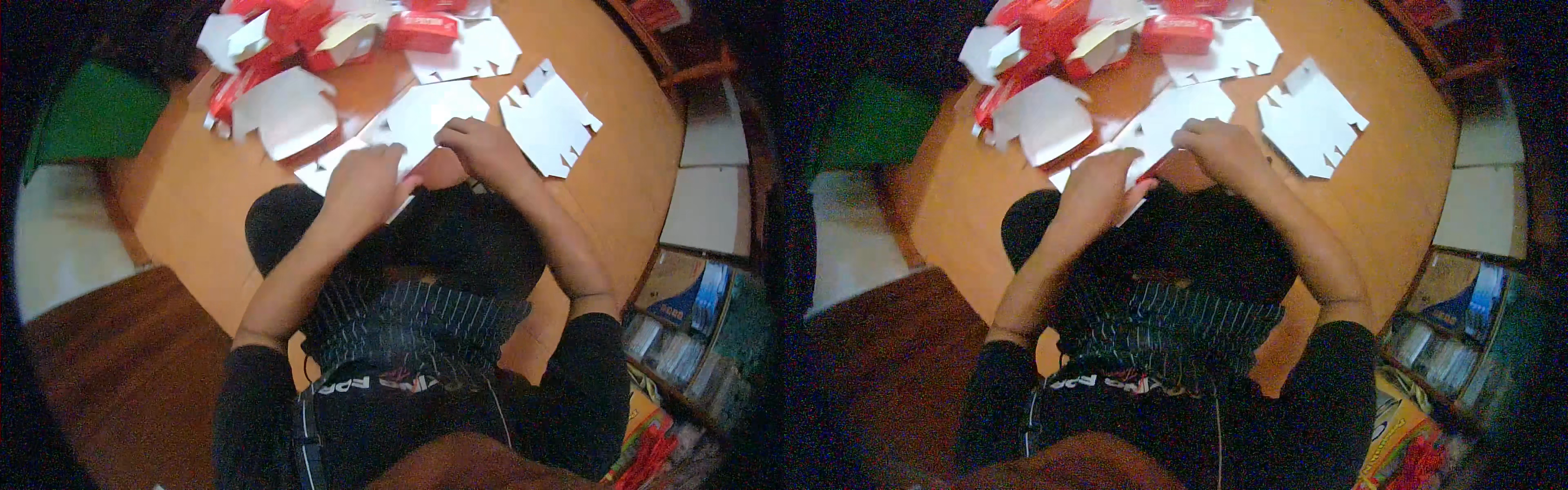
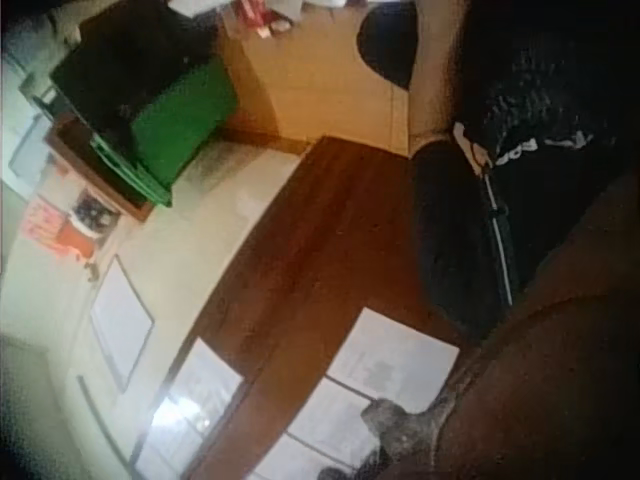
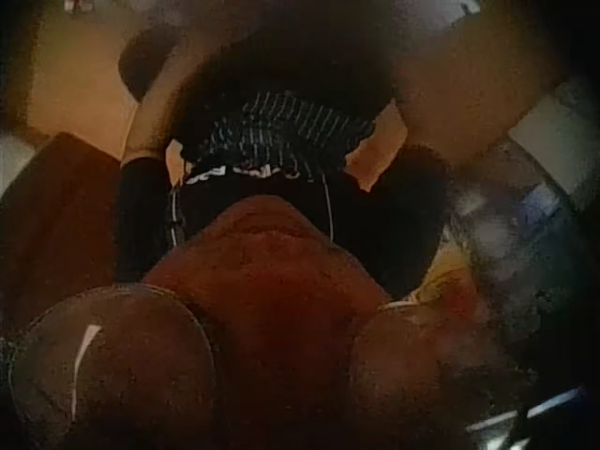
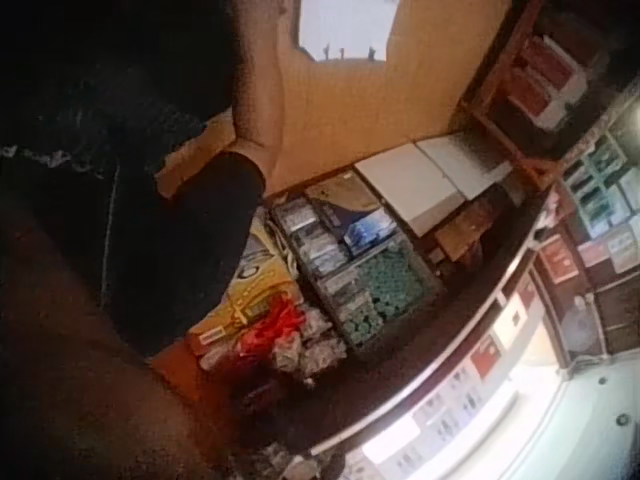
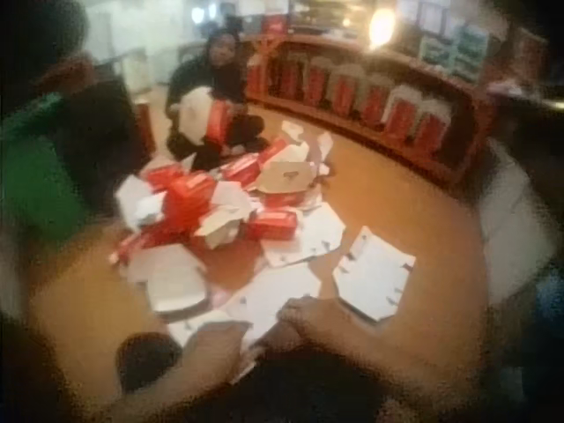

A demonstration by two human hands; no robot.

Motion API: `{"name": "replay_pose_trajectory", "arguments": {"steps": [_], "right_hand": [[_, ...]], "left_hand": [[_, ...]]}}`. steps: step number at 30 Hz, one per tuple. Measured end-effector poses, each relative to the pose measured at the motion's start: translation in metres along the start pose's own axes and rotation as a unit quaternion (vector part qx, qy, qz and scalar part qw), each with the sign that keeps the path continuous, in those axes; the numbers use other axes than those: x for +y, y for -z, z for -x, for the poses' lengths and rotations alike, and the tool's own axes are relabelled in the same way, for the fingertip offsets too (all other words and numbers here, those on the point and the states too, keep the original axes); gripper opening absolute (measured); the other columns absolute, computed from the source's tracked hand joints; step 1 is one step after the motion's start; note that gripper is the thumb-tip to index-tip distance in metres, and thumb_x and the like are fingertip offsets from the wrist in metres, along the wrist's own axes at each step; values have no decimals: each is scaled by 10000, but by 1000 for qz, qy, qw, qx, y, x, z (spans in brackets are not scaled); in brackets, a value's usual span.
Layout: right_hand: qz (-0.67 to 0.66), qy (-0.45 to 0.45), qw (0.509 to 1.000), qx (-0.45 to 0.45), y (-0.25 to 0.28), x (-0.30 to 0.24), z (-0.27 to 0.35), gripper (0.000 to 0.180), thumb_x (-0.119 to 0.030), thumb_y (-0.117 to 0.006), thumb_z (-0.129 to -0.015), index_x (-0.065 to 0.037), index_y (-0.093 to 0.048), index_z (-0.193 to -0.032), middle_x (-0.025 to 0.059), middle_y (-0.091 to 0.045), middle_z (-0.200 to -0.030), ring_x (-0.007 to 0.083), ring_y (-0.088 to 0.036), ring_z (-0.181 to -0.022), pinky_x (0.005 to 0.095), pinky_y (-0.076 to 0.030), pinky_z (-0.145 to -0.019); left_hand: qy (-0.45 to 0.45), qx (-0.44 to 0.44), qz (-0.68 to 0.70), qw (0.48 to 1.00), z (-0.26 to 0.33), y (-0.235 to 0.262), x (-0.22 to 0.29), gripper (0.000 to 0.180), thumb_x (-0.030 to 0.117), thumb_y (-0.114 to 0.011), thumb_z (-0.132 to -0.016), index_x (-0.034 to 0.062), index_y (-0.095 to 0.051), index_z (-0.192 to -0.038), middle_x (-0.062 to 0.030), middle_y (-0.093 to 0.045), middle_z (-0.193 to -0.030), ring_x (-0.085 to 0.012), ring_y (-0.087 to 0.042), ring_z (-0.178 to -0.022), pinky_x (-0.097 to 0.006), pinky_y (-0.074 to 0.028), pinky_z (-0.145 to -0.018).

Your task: The person sits on the floor and assembles small red and white cardboard boxes by folding flat pieces and inserting them into a base. They repeatedly pick up flat pieces, fold them, and place them into the box structure.

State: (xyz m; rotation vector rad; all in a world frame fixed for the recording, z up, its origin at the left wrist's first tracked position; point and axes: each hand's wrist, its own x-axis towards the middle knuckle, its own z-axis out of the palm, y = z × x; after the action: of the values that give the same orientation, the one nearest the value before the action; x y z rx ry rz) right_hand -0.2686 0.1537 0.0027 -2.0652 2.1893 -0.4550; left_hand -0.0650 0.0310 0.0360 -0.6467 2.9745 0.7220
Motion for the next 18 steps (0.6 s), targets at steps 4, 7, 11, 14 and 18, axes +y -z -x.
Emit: {"name": "replay_pose_trajectory", "arguments": {"steps": [4,7,11,14,18], "right_hand": [[-3,-4,991,134,-24,-39,-10,181,-140,-680,-766,-141,-668,-946,81,-643,-977,289,-626,-974,393,-520,-784],[-34,-46,902,427,-36,-60,-2,255,-162,-705,-817,-75,-665,-1054,129,-609,-993,263,-582,-997,345,-481,-825],[-309,-305,824,364,-81,-64,23,349,-174,-620,-964,-75,-545,-1290,73,-557,-1078,148,-541,-958,290,-465,-834],[-311,-175,888,290,-96,-66,19,393,-189,-588,-984,-79,-522,-1356,66,-539,-1110,138,-533,-918,267,-454,-781],[-360,-186,880,247,-88,-45,-1,373,-189,-591,-987,-75,-555,-1340,45,-525,-1099,127,-537,-805,263,-463,-725]], "left_hand": [[45,-53,157,985,4,-8,-37,415,388,-697,-878,-5,-700,-1009,-226,-690,-890,-390,-672,-880,-458,-511,-776],[75,27,253,964,22,-20,-71,418,382,-674,-905,-23,-700,-1005,-234,-694,-898,-382,-677,-862,-442,-508,-752],[74,94,406,906,30,-48,-92,360,323,-623,-955,-21,-700,-1025,-140,-697,-818,-207,-645,-748,-355,-496,-724],[99,26,470,877,37,-49,-89,326,270,-601,-991,-20,-677,-1118,-6,-681,-885,-75,-587,-790,-264,-488,-729],[128,-10,542,831,42,-52,-87,313,292,-585,-983,0,-695,-963,8,-632,-785,-69,-543,-707,-255,-449,-648]]}}
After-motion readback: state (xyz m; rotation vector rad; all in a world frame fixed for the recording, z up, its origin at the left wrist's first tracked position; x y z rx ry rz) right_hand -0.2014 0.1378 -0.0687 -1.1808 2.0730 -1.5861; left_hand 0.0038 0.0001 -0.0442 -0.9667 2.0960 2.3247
